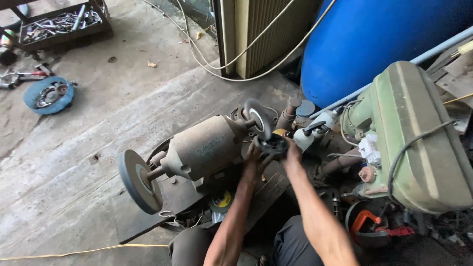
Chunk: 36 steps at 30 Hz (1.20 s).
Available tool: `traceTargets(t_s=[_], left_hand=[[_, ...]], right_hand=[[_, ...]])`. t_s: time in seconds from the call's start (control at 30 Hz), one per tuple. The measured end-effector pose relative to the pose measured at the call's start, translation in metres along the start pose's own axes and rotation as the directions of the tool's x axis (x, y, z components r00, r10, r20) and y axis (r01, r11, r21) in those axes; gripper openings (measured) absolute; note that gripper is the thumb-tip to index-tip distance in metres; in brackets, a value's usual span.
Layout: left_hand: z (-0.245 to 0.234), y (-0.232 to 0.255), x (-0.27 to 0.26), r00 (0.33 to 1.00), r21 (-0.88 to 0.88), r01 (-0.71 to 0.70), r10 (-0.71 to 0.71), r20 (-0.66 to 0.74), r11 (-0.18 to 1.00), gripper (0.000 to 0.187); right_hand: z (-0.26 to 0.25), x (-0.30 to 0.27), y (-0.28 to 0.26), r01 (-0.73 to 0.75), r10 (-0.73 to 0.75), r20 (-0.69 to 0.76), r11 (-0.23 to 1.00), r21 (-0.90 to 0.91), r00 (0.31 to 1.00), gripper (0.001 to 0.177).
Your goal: The person sits on the floor and uses a bench grinder to smooth the edges of small metal parts. They hold each part with both hands against the spinning wheel, rotating it to grind different sides, then set it down and pick up another part to repeat the process.
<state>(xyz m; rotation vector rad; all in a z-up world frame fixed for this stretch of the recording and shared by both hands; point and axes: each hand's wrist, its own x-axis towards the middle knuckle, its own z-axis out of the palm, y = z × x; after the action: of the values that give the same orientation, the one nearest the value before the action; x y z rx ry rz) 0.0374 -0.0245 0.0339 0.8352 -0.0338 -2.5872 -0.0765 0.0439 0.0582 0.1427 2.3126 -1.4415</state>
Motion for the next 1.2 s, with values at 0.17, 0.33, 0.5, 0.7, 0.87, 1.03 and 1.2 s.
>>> traceTargets(t_s=[0.17, 0.33, 0.5, 0.7, 0.87, 1.03, 1.2], left_hand=[[0.013, -0.003, -0.026, 0.973, 0.188, -0.18, 0.146, 0.18, 0.966, 0.049], [0.029, -0.002, -0.05, 0.981, 0.208, -0.176, 0.154, 0.115, 0.962, 0.055], [0.034, -0.016, -0.038, 0.972, 0.02, -0.159, 0.16, -0.171, 0.987, 0.066], [-0.013, -0.014, 0.032, 0.968, -0.014, -0.222, 0.219, -0.123, 0.975, 0.052], [0.089, -0.006, -0.092, 0.921, 0.349, -0.278, 0.352, -0.169, 0.895, 0.051], [0.024, -0.017, -0.035, 0.977, -0.121, -0.19, 0.176, -0.117, 0.974, 0.045], [0.015, -0.043, -0.034, 0.978, -0.071, -0.15, 0.138, -0.157, 0.986, 0.051]], right_hand=[[-0.007, -0.028, -0.018, -0.233, 0.243, 0.016, 0.909, 0.346, 0.97, 0.059], [-0.009, -0.023, 0.001, -0.077, 0.104, -0.081, 0.956, 0.281, 0.991, 0.056], [-0.021, -0.062, -0.016, 0.091, -0.089, -0.023, 0.984, 0.155, 0.996, 0.057], [-0.005, -0.04, -0.016, 0.226, -0.209, -0.101, 0.952, 0.209, 0.973, 0.042], [-0.009, -0.044, -0.01, 0.304, -0.282, -0.126, 0.924, 0.231, 0.951, 0.035], [-0.023, -0.055, -0.011, 0.42, -0.403, -0.128, 0.892, 0.164, 0.906, 0.031], [-0.061, -0.06, -0.019, 0.423, -0.417, -0.118, 0.906, 0.03, 0.901, 0.039]])
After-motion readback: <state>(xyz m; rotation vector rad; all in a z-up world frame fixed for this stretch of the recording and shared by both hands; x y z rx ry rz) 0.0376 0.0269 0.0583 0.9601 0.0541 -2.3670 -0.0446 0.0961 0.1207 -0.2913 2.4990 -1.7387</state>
